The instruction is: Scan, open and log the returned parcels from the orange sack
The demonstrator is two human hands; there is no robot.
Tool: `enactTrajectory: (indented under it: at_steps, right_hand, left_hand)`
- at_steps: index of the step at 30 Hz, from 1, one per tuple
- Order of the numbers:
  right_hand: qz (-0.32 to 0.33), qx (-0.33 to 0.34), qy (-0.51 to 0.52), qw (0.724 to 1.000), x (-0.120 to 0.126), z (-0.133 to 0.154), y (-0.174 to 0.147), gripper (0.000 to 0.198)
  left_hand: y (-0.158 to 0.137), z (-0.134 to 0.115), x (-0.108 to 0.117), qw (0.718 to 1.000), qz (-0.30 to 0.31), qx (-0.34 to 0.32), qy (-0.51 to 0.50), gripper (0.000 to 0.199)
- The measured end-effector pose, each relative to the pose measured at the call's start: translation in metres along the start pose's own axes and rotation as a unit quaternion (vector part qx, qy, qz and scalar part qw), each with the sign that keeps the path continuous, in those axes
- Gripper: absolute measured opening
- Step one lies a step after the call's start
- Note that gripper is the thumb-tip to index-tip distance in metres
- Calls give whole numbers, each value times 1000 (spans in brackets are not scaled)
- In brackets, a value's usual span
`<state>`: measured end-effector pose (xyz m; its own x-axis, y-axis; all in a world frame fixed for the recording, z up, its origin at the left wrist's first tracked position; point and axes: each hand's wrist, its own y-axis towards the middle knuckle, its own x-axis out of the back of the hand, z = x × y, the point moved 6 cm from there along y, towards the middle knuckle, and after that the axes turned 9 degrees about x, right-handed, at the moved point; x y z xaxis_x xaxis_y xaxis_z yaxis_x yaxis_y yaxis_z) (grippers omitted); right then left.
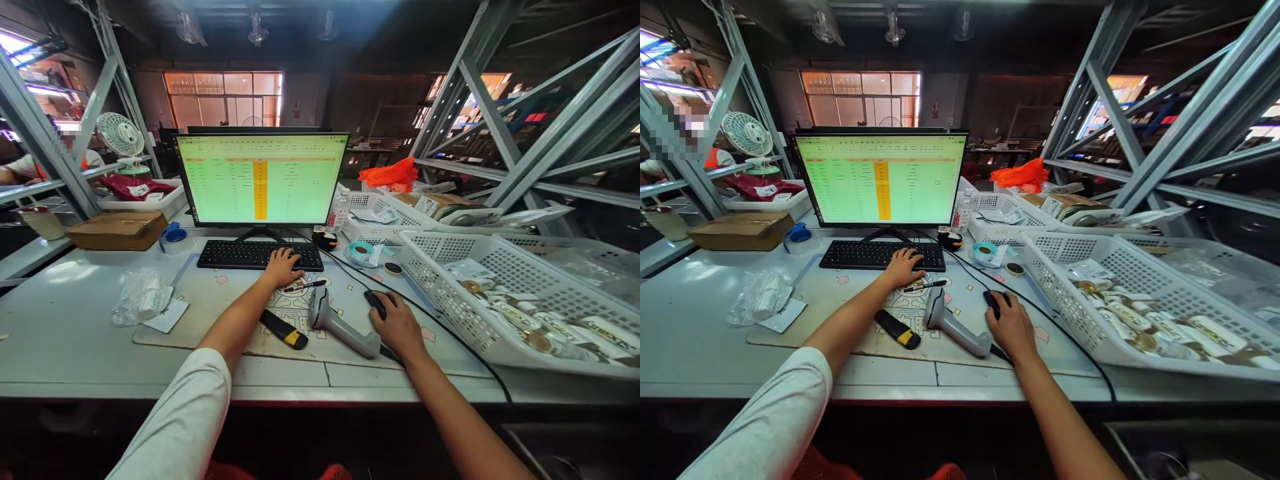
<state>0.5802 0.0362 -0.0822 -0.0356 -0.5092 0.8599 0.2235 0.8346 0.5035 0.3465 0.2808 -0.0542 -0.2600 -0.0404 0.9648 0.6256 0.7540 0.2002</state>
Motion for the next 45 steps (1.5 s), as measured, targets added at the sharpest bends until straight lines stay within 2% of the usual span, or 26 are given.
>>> enactTrajectory:
  at_steps: [9,12,15,18,21,23,26,29,32,36,41,43,45]
  right_hand:
    - [-1,0,-8,1000,-3,-2,0,47]
    - [-9,5,1,1000,-2,-1,1,48]
    - [-7,20,3,1000,-2,-1,2,49]
    - [4,38,0,999,-5,-3,2,53]
    - [8,54,5,998,-10,-7,4,57]
    - [2,66,12,998,-13,-9,5,58]
    - [-3,77,31,997,-16,-12,7,61]
    - [0,77,56,995,-19,-15,9,63]
    - [-7,74,74,994,-20,-17,11,61]
    - [-12,59,98,993,-19,-17,12,53]
    - [7,45,103,994,-20,-15,11,62]
    - [-4,54,115,992,-11,-12,11,64]
    - [-41,64,125,989,9,-4,13,65]
  left_hand:
    - [7,-23,-7,1000,3,-10,24,56]
    - [1,-18,-2,1000,1,-2,11,58]
    - [-13,2,15,1000,-15,8,-1,60]
    - [-40,36,44,999,-43,30,-3,57]
    - [-83,82,88,991,-107,74,9,52]
    - [-122,120,119,978,-158,134,36,50]
    - [-188,184,154,936,-197,276,98,54]
    - [-248,240,158,888,-162,413,122,66]
    - [-283,270,134,874,-83,475,65,70]
    - [-289,270,111,881,-58,468,35,65]
    - [-280,258,114,879,-45,467,85,50]
    - [-280,257,123,879,-72,464,84,47]
    - [-285,251,138,879,-136,453,64,50]
